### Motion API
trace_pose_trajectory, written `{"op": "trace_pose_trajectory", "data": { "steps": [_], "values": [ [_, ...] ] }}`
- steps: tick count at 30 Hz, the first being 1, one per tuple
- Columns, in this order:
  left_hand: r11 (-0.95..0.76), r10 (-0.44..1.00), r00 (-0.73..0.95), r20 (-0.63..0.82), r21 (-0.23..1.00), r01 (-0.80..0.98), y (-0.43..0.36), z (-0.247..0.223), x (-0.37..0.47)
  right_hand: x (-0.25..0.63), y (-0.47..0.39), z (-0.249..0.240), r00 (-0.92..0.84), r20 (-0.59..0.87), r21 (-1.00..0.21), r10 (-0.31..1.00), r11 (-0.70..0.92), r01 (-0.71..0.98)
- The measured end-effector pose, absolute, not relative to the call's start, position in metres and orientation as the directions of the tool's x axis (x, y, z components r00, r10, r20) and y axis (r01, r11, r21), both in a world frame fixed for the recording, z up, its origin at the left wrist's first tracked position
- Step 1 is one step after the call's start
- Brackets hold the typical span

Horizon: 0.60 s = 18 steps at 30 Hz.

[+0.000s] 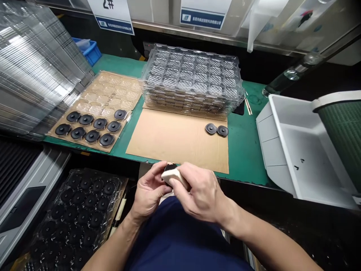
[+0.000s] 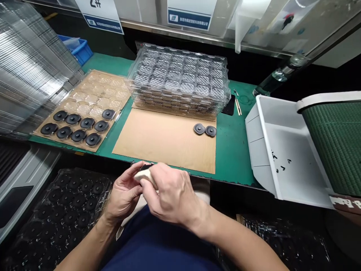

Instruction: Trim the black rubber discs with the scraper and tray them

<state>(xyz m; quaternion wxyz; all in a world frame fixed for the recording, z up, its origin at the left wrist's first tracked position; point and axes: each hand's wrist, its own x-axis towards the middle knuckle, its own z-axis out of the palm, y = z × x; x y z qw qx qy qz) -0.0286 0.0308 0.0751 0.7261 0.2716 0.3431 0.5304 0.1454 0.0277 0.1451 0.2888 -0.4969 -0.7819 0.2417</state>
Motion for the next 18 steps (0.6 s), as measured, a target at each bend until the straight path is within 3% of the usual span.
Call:
{"op": "trace_pose_trajectory", "data": {
  "steps": [5,10,12,14,16,18],
  "values": [
    [0.108,0.994,0.046,-0.1,0.81,-0.577,0.031,0.089,-0.029,0.142,0.022,0.156,-0.365,0.252,-0.599,0.896,0.441,0.669],
    [0.243,0.969,0.122,-0.215,0.747,-0.619,0.028,0.093,-0.039,0.162,0.035,0.14,-0.301,0.215,-0.521,0.929,0.37,0.769],
    [0.329,0.942,0.173,-0.288,0.684,-0.651,0.026,0.092,-0.041,0.171,0.043,0.132,-0.237,0.196,-0.605,0.952,0.307,0.735],
    [0.382,0.92,0.212,-0.329,0.634,-0.673,0.024,0.091,-0.042,0.178,0.046,0.123,-0.179,0.102,-0.768,0.979,0.192,0.611],
    [0.409,0.908,0.237,-0.345,0.611,-0.678,0.023,0.089,-0.041,0.181,0.042,0.116,-0.182,-0.083,-0.917,0.98,-0.004,0.399],
    [0.421,0.904,0.25,-0.347,0.614,-0.667,0.022,0.087,-0.039,0.179,0.033,0.109,-0.275,-0.281,-0.955,0.919,-0.24,0.175]
  ]
}}
